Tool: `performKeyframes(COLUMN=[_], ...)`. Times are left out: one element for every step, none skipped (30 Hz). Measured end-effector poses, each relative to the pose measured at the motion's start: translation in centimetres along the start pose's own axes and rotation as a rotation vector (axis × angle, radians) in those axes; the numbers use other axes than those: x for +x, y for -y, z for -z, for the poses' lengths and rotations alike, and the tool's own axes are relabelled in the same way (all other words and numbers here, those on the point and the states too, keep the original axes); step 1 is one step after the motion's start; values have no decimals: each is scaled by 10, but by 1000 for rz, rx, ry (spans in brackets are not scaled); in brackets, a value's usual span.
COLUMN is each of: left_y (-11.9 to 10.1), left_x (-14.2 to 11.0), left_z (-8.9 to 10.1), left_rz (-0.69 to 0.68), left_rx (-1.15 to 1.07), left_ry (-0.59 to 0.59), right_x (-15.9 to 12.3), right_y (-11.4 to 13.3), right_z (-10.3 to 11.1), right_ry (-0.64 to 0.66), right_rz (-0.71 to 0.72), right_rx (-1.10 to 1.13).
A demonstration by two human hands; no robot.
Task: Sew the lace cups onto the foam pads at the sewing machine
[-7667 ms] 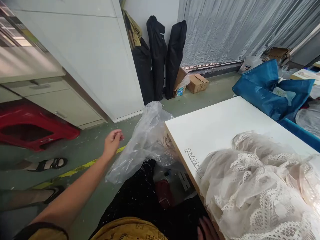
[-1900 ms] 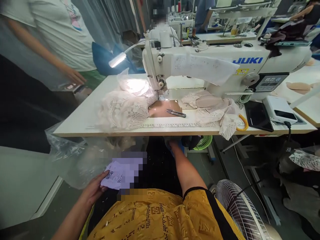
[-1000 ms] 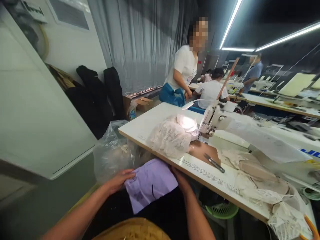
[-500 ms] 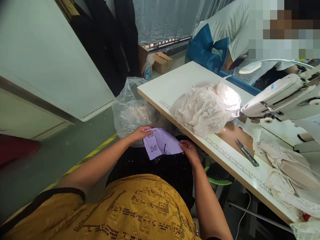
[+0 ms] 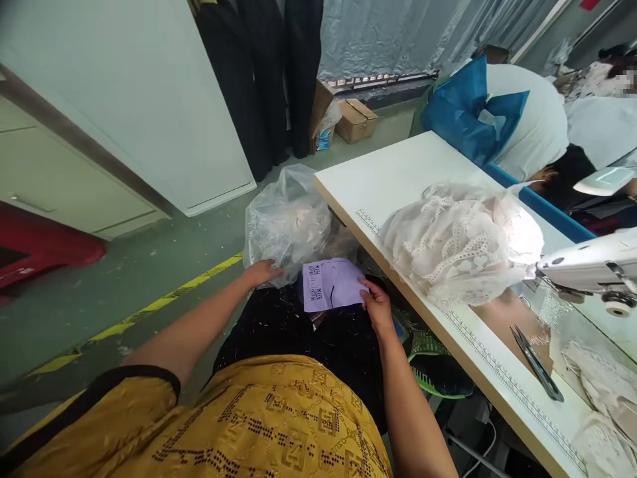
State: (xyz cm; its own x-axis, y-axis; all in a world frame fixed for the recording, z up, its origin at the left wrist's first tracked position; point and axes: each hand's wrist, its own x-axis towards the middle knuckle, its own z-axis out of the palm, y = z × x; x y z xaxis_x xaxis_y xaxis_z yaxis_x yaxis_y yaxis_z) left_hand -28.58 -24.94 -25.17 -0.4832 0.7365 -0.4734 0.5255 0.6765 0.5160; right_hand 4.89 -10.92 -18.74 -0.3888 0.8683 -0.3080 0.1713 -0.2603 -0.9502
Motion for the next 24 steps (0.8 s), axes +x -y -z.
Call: performKeyframes(left_y=[15, 30, 43, 55, 66, 75, 84, 92, 98, 103, 104, 102, 96, 85, 68, 46, 19, -12, -44, -76, -104, -127, -142, -148], left_x=[-1, -3, -7, -12, -19, -27, -35, -43, -51, -57, -62, -65, -67, -68, -68, -67, -65, -62, -56, -48, -36, -21, -4, 15], left_z=[4, 9, 14, 19, 24, 28, 33, 39, 45, 53, 62, 72, 84, 95, 106, 116, 124, 129, 132, 134, 134, 132, 131, 129], left_rz=[60, 115, 168, 216, 262, 306, 347, 382, 412, 432, 441, 439, 421, 387, 332, 252, 151, -6, -295, -550, -721, -802, -792, -748], left_rx=[-4, -15, -28, -39, -49, -58, -66, -74, -82, -90, -98, -105, -112, -119, -126, -137, -148, -161, -178, -163, -113, -31, -7, 0], left_ry=[-5, -12, -24, -45, -69, -95, -122, -150, -180, -216, -259, -312, -373, -439, -503, -560, -597, -608, -576, -446, -276, -106, -58, -58], right_x=[2, 4, 6, 8, 10, 12, 14, 16, 17, 19, 20, 21, 23, 24, 25, 27, 28, 30, 32, 33, 35, 36, 37, 37], right_y=[0, 0, 1, 2, 3, 4, 6, 8, 9, 10, 12, 12, 13, 13, 14, 14, 15, 16, 16, 17, 18, 19, 20, 20], right_z=[-2, -4, -7, -9, -11, -13, -15, -16, -16, -15, -14, -13, -12, -11, -11, -12, -14, -17, -20, -23, -26, -29, -31, -32], right_ry=[5, 8, 10, 13, 17, 24, 32, 39, 45, 49, 49, 46, 41, 33, 22, 11, 1, -6, -14, -23, -33, -44, -56, -65], right_rz=[-14, -27, -38, -48, -59, -69, -80, -91, -101, -111, -119, -126, -132, -137, -141, -144, -147, -150, -155, -167, -184, -204, -226, -247], right_rx=[14, 31, 50, 71, 93, 115, 137, 158, 180, 201, 222, 242, 261, 279, 298, 318, 336, 349, 363, 382, 402, 422, 441, 455])
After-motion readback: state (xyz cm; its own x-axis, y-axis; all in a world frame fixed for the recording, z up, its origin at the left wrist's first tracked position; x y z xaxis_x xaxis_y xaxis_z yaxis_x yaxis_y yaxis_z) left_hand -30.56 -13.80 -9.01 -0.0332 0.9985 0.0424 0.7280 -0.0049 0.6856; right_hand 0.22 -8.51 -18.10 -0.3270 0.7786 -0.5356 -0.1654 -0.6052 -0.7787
